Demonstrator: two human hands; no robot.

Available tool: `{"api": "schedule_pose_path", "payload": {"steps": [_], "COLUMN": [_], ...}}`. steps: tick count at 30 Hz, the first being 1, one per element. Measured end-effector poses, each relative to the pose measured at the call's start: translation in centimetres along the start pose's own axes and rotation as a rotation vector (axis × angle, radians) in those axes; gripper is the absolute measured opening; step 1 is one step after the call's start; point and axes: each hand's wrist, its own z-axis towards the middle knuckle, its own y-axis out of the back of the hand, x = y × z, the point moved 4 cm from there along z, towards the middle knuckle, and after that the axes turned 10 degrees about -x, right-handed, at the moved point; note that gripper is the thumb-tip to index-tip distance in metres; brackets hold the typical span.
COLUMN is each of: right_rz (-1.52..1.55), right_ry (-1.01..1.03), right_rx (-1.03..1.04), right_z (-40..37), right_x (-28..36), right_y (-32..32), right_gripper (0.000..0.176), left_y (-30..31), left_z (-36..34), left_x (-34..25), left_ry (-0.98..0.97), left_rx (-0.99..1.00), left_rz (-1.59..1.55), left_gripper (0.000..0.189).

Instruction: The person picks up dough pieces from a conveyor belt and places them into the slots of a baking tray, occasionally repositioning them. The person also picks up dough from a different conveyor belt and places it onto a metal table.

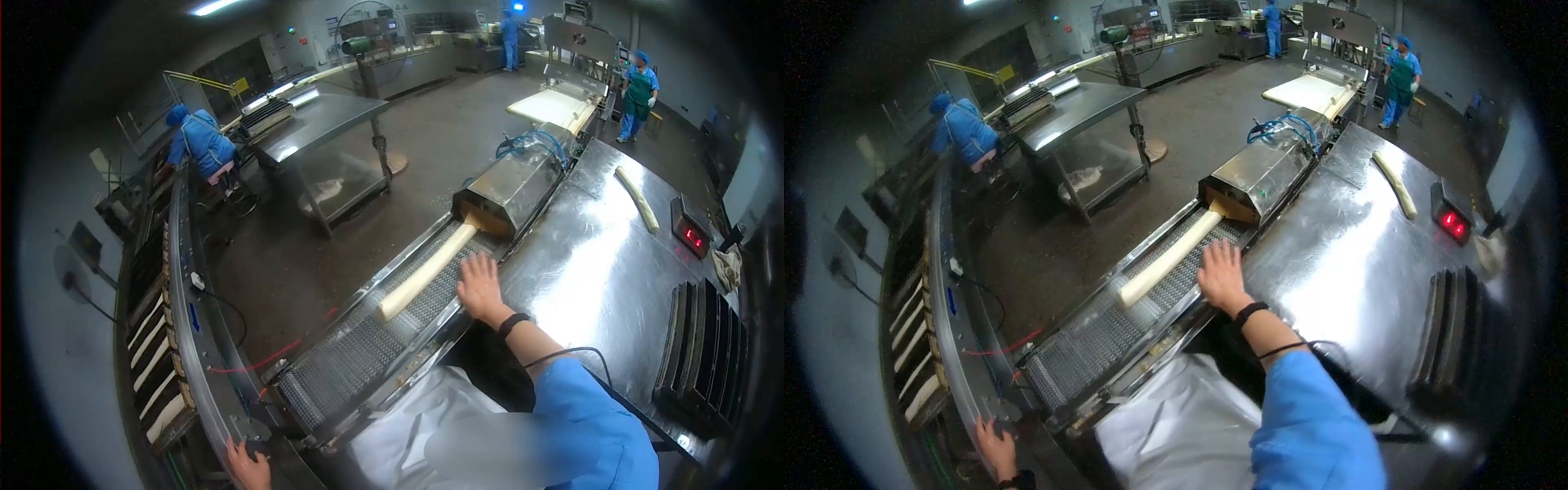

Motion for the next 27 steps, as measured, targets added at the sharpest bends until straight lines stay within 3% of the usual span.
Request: {"api": "schedule_pose_path", "payload": {"steps": [2,4,6,9,11,15,18,20,23,24,26,27], "right_rz": [0.054,0.097,0.163,0.263,0.265,0.365,0.415,1.029,1.56,1.738,1.963,1.855], "right_ry": [0.217,0.389,0.485,0.618,0.752,0.831,0.798,0.455,-0.359,-0.566,-0.677,-0.754], "right_rx": [0.075,0.068,0.135,0.022,0.123,0.165,0.33,0.378,0.471,0.256,-0.081,-0.251], "right_z": [0.2,0.1,-0.6,-1.4,-2.7,-5.7,-5.8,-4.2,-1.2,-1.3,-1.8,-3.0], "right_x": [3.0,6.7,10.2,15.3,18.9,23.3,23.9,21.0,12.1,8.9,0.1,-4.7], "right_y": [-0.4,-0.4,-0.1,-0.5,-0.1,0.1,1.9,2.4,5.4,7.8,8.0,8.0], "right_gripper": [0.068,0.077,0.067,0.052,0.033,0.023,0.024,0.029,0.047,0.049,0.044,0.039], "left_y": [0.3,0.6,0.7,0.4,0.3,-1.3,-1.6,-1.4,-1.6,-1.5,-1.2,-0.9], "left_z": [0.1,0.2,0.3,0.3,-0.1,0.1,-0.3,-0.1,-0.2,-0.4,-0.1,0.0], "left_x": [-0.2,-0.3,-0.4,-0.3,0.0,2.1,2.7,2.4,2.6,2.5,2.0,1.6], "left_ry": [-0.001,0.012,0.014,0.024,0.03,0.02,0.032,0.053,0.018,0.028,0.027,0.017], "left_rx": [0.0,0.015,0.015,0.005,-0.003,-0.016,-0.022,-0.031,-0.058,-0.055,-0.055,-0.052], "left_rz": [0.001,-0.01,0.0,0.015,0.014,0.015,0.007,-0.002,-0.004,-0.008,-0.007,-0.017], "left_gripper": [0.041,0.04,0.04,0.039,0.039,0.04,0.04,0.038,0.037,0.037,0.036,0.036]}}
